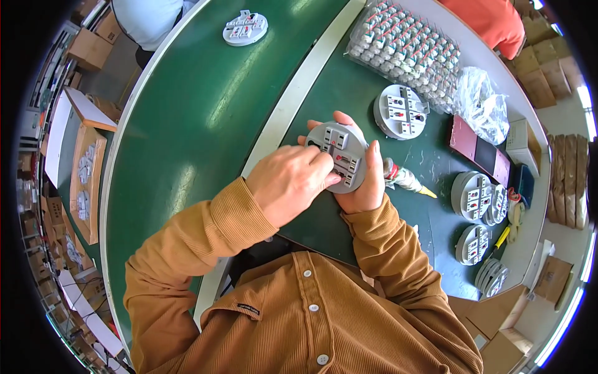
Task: The person assembles small electronic components, including PCB components, LED lights, and plastic housings, onto circular bases by hand at a factory workstation.
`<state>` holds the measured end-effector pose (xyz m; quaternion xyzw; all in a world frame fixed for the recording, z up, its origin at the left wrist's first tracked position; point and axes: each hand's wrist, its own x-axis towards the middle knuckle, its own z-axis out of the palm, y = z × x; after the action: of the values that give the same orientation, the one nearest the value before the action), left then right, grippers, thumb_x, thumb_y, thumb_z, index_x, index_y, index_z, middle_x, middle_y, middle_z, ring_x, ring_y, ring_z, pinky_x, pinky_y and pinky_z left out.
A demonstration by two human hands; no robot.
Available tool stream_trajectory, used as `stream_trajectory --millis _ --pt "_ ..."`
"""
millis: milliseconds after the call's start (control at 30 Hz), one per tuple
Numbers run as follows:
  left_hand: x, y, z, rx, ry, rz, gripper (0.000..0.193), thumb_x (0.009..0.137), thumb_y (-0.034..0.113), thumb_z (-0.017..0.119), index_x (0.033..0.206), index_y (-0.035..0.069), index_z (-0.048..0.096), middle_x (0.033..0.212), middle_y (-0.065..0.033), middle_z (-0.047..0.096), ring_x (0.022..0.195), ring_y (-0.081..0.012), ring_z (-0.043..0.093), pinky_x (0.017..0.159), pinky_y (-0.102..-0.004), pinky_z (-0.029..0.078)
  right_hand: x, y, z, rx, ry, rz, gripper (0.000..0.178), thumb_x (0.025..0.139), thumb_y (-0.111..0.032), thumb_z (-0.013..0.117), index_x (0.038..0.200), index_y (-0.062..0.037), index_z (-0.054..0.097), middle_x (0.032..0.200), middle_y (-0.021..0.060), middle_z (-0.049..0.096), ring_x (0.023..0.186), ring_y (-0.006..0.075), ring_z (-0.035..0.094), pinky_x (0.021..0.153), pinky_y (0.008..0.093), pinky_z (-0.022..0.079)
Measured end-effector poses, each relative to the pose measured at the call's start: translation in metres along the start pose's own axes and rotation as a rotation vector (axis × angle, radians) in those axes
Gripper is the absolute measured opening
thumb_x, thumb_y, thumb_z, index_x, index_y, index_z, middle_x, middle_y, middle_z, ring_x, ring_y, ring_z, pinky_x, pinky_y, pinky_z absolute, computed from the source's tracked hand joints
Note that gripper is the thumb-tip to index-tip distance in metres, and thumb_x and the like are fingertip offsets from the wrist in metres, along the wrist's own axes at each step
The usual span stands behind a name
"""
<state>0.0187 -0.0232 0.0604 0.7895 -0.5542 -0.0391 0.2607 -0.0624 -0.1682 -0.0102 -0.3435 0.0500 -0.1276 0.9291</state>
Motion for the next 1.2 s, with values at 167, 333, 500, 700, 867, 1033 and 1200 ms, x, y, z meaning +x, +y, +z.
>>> stream_trajectory --millis 167,333,500,700,867,1033,1200 --pt "0.001 -0.005 0.006 0.128 0.118 0.242 0.019 0.087 0.01 0.076 0.09 0.01 0.058 0.088 -0.0059 0.055 0.078 -0.022 0.057 0.079 -0.0369 0.049 -0.005 0.001 0.006 0.09 -0.058 -0.029 0.069 0.111 -0.054 0.041 0.163 -0.0078 0.04 0.153 0.0276 0.055 0.134 0.042 0.06 0.112 0.0535 0.051" --pt "0.006 0.008 -0.011 0.396 -0.214 0.209 0.027 0.086 0.02 0.08 0.102 0.007 0.065 0.103 -0.0084 0.065 0.095 -0.0247 0.066 0.091 -0.0386 0.053 -0.011 -0.003 0.006 0.083 -0.055 -0.015 0.067 0.112 -0.053 0.04 0.161 -0.0081 0.043 0.153 0.0277 0.055 0.136 0.0423 0.059 0.114 0.0546 0.049" --pt "-0.003 -0.004 -0.013 0.082 0.274 0.224 0.046 0.083 0.029 0.084 0.119 0.005 0.069 0.121 -0.0131 0.07 0.114 -0.0287 0.068 0.105 -0.0373 0.052 -0.012 -0.014 -0.001 0.626 0.078 0.174 0.071 0.111 -0.06 0.039 0.161 -0.0089 0.044 0.155 0.0269 0.054 0.139 0.0413 0.058 0.115 0.054 0.05" --pt "-0.027 -0.039 0.008 -0.162 0.389 0.234 0.055 0.083 0.036 0.086 0.123 -0.001 0.075 0.129 -0.0151 0.07 0.111 -0.0292 0.069 0.099 -0.0377 0.056 -0.003 -0.012 -0.005 0.352 0.04 0.315 0.071 0.112 -0.058 0.04 0.159 -0.0054 0.045 0.154 0.026 0.056 0.139 0.0388 0.058 0.116 0.0552 0.05" --pt "-0.03 -0.03 -0.013 -0.731 0.269 -0.413 0.05 0.084 0.033 0.087 0.118 -0.002 0.077 0.128 -0.0153 0.07 0.104 -0.0272 0.068 0.091 -0.0369 0.058 -0.01 -0.008 -0.012 -0.037 0.043 0.293 0.071 0.113 -0.059 0.04 0.156 -0.0032 0.048 0.154 0.0259 0.055 0.139 0.043 0.057 0.116 0.0574 0.048" --pt "-0.034 -0.028 -0.009 -0.722 0.312 -0.283 0.044 0.081 0.022 0.09 0.117 -0.001 0.079 0.125 -0.0151 0.071 0.1 -0.0259 0.067 0.088 -0.0367 0.057 -0.013 -0.007 -0.013 -0.047 -0.024 0.221 0.071 0.111 -0.059 0.044 0.158 -0.0058 0.047 0.156 0.0254 0.053 0.141 0.0434 0.055 0.117 0.0588 0.047" --pt "-0.034 -0.028 0.002 -0.39 0.388 0.142 0.047 0.076 0.015 0.093 0.118 0.0 0.08 0.124 -0.015 0.071 0.103 -0.0273 0.067 0.089 -0.0376 0.057 -0.011 -0.012 0.0 0.125 0.011 0.097 0.071 0.109 -0.057 0.05 0.161 -0.0084 0.043 0.158 0.0257 0.05 0.143 0.0435 0.053 0.117 0.0607 0.046"
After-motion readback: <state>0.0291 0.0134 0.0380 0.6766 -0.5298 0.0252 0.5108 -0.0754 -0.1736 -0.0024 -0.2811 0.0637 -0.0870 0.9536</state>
